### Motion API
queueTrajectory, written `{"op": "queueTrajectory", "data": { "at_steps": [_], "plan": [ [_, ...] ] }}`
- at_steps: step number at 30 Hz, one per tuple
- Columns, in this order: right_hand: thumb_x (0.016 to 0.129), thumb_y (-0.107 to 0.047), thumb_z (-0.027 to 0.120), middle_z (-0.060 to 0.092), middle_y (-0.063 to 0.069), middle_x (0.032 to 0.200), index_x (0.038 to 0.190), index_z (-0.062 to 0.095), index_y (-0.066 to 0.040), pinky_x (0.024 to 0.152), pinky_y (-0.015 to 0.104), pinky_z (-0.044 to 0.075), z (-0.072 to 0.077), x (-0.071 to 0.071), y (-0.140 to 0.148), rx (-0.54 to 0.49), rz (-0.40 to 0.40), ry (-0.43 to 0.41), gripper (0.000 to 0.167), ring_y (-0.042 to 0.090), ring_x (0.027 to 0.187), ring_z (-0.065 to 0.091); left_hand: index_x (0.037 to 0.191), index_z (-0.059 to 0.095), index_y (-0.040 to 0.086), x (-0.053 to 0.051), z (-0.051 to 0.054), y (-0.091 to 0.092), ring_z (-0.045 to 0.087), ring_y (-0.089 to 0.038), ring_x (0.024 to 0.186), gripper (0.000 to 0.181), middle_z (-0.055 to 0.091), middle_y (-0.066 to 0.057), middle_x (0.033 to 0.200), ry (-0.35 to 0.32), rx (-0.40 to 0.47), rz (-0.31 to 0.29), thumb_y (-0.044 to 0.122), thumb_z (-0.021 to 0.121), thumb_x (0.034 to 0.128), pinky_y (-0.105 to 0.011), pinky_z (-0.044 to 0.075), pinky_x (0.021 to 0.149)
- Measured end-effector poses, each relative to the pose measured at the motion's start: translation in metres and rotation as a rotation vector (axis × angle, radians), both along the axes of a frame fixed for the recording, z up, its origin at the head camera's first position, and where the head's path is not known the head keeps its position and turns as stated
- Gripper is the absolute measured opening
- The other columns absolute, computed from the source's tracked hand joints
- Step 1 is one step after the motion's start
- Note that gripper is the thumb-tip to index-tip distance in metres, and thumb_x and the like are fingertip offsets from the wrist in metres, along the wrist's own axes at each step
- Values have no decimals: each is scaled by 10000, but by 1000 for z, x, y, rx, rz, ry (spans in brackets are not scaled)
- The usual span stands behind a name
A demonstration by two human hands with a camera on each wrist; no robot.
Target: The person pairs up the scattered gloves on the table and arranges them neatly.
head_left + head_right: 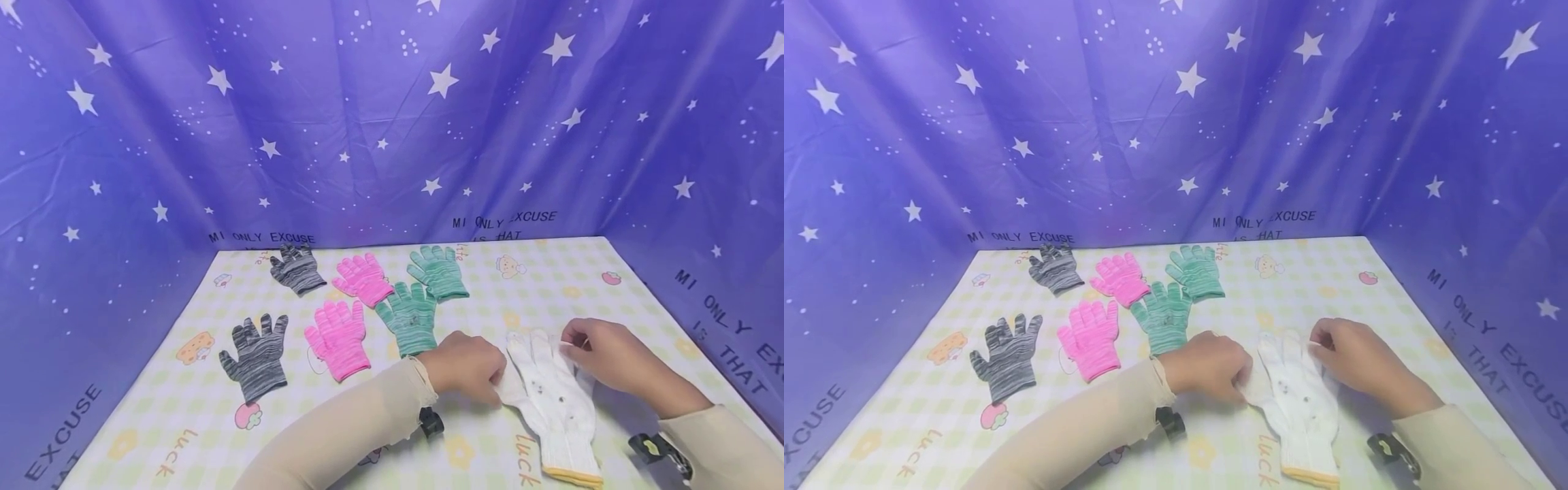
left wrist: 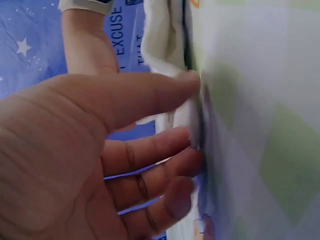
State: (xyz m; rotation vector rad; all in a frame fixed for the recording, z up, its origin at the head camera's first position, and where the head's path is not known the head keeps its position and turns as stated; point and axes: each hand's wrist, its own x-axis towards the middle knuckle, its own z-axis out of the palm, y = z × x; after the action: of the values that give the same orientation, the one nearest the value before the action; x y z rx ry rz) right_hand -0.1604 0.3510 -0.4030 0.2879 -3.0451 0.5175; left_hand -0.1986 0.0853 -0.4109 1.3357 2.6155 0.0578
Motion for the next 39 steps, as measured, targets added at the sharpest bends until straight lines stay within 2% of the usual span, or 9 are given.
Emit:
{"op": "queueTrajectory", "data": {
  "at_steps": [4, 7, 15, 18, 21, 27, 31, 35, 39],
  "plan": [
    [956, -213, 730, 613, -125, 762, 931, 675, -217, 628, 279, 405, 3, 2, 0, 1, -1, 35, 60, 28, 641, 483, 928, 627, 355, 1, 0, 2, 506, 2, 713, 251, 581, 240, 780, 41, -4, -37, 463, 831, 830, -307, 375, 714],
    [969, -221, 716, 593, -120, 735, 943, 664, -207, 615, 270, 388, 5, 5, 0, -10, -9, 56, 60, 25, 620, 462, 1018, 671, 399, 2, 1, 3, 512, 38, 766, 236, 614, 283, 884, 68, 28, -69, 390, 827, 842, -294, 367, 710],
    [1026, -226, 647, 487, -69, 670, 1012, 617, -147, 543, 259, 358, 15, 13, -2, -77, -13, 49, 85, 48, 560, 405, 862, 676, 394, -2, 7, 2, 478, 73, 740, 160, 560, 256, 824, 229, 132, -214, 242, 722, 889, -270, 305, 726],
    [1027, -227, 645, 486, -64, 671, 1019, 617, -148, 534, 263, 352, 18, 13, -1, -87, -20, 71, 83, 51, 551, 400, 860, 640, 372, -4, 10, 3, 469, 56, 724, 168, 541, 233, 813, 307, 162, -230, 222, 707, 893, -273, 285, 719],
    [1016, -218, 660, 522, -63, 688, 1007, 626, -158, 549, 263, 356, 15, 10, 1, -85, -27, 103, 69, 42, 569, 416, 808, 598, 349, -5, 8, 5, 434, 20, 686, 216, 509, 203, 782, 346, 141, -236, 176, 692, 896, -283, 249, 702],
    [987, -214, 694, 671, -91, 827, 978, 648, -177, 633, 281, 426, -5, -1, 5, -46, -36, 66, 59, 47, 701, 535, 686, 423, 277, -6, -2, 6, 287, -61, 648, 322, 386, 130, 712, 280, 78, -214, 100, 637, 848, -316, 195, 702],
    [982, -227, 693, 672, -97, 841, 988, 664, -178, 669, 312, 458, -17, -3, 7, -36, -38, 24, 57, 74, 743, 585, 696, 443, 281, -3, -2, 5, 331, -40, 654, 291, 400, 140, 726, 239, 46, -207, 161, 677, 823, -304, 240, 694],
    [962, -212, 710, 671, -45, 867, 1045, 683, -128, 673, 340, 472, -20, -2, 8, -40, -51, 24, 121, 108, 760, 605, 920, 613, 362, 8, 1, 8, 469, 18, 767, 152, 506, 208, 879, 225, -7, -257, 302, 734, 851, -274, 329, 720],
    [941, -207, 702, 645, 58, 869, 1087, 646, -9, 636, 361, 452, -12, 3, 13, -17, -117, 27, 252, 173, 742, 580, 1112, 627, 391, 19, 1, 13, 489, 32, 843, 249, 507, 218, 973, 220, -45, -325, 364, 724, 884, -248, 361, 711]
  ]
}}
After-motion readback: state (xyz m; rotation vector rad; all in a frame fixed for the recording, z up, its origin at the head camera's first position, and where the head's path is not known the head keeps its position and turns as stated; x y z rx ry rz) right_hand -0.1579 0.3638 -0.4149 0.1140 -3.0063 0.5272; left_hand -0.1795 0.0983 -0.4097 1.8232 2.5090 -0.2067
